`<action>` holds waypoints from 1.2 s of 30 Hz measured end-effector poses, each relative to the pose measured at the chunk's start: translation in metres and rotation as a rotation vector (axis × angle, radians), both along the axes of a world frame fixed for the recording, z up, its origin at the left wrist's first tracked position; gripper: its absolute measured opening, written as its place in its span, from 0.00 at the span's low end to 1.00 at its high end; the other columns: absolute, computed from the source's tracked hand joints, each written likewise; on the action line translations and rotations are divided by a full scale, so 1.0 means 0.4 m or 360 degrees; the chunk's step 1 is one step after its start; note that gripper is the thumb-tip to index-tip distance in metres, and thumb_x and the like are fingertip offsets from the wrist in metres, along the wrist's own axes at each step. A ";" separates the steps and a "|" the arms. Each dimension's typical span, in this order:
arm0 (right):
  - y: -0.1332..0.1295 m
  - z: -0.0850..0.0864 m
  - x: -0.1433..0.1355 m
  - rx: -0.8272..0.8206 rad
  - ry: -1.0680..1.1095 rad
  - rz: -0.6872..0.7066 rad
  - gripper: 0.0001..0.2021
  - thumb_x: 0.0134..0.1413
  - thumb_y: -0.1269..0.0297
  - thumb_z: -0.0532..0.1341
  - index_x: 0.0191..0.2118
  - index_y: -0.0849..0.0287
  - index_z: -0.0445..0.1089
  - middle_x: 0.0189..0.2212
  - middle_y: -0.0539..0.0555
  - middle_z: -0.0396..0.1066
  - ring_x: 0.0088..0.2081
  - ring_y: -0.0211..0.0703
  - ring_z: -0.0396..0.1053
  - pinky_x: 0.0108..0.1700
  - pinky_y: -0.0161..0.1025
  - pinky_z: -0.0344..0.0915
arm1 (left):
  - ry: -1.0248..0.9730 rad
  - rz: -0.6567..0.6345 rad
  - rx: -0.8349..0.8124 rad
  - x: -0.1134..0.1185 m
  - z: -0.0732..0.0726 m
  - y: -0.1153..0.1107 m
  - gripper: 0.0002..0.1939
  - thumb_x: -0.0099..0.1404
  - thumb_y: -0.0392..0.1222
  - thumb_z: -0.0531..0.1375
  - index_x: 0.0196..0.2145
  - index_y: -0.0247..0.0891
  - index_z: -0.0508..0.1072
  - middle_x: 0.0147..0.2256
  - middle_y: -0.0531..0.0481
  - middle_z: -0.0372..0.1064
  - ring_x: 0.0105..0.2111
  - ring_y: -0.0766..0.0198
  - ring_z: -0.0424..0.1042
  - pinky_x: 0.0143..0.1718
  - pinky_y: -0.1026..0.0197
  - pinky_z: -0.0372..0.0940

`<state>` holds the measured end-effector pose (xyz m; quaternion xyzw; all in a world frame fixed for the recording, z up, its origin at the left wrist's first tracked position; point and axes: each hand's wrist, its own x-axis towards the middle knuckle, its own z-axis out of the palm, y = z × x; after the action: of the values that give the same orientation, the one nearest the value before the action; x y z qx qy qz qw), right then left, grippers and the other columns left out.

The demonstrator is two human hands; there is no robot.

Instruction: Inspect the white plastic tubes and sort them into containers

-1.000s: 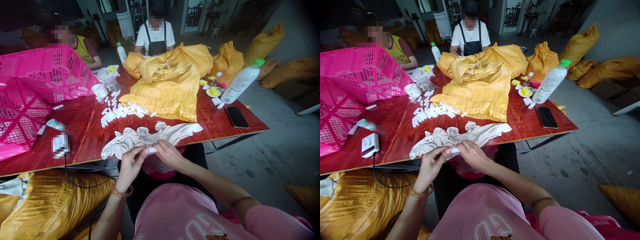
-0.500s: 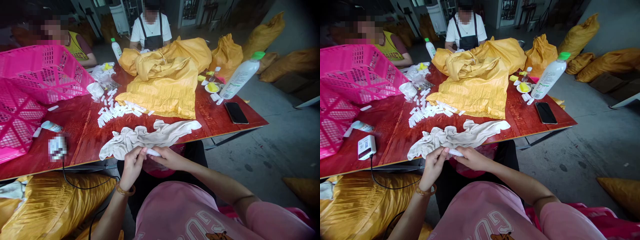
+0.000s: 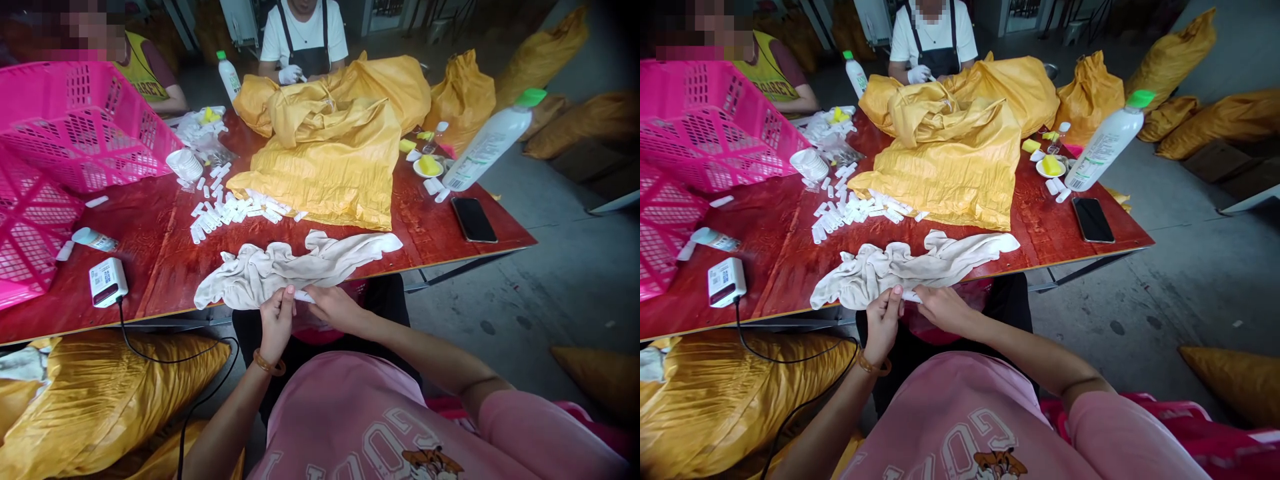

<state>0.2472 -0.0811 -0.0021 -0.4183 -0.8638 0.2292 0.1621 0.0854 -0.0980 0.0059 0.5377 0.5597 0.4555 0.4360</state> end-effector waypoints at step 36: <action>0.793 0.136 0.350 0.0602 0.0185 -0.0797 0.31 0.61 0.67 0.52 0.67 0.72 0.47 0.67 0.69 0.49 0.68 0.50 0.49 0.67 0.49 0.49 | 0.0286 -0.0581 -0.0231 -0.278 -0.001 0.316 0.20 0.61 0.57 0.62 0.46 0.44 0.80 0.32 0.48 0.75 0.31 0.57 0.71 0.34 0.58 0.68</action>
<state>0.3872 0.2360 0.0525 -0.5666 -0.7506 0.0409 0.3374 -0.0260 0.0283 0.0057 0.6357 0.5210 0.2777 0.4973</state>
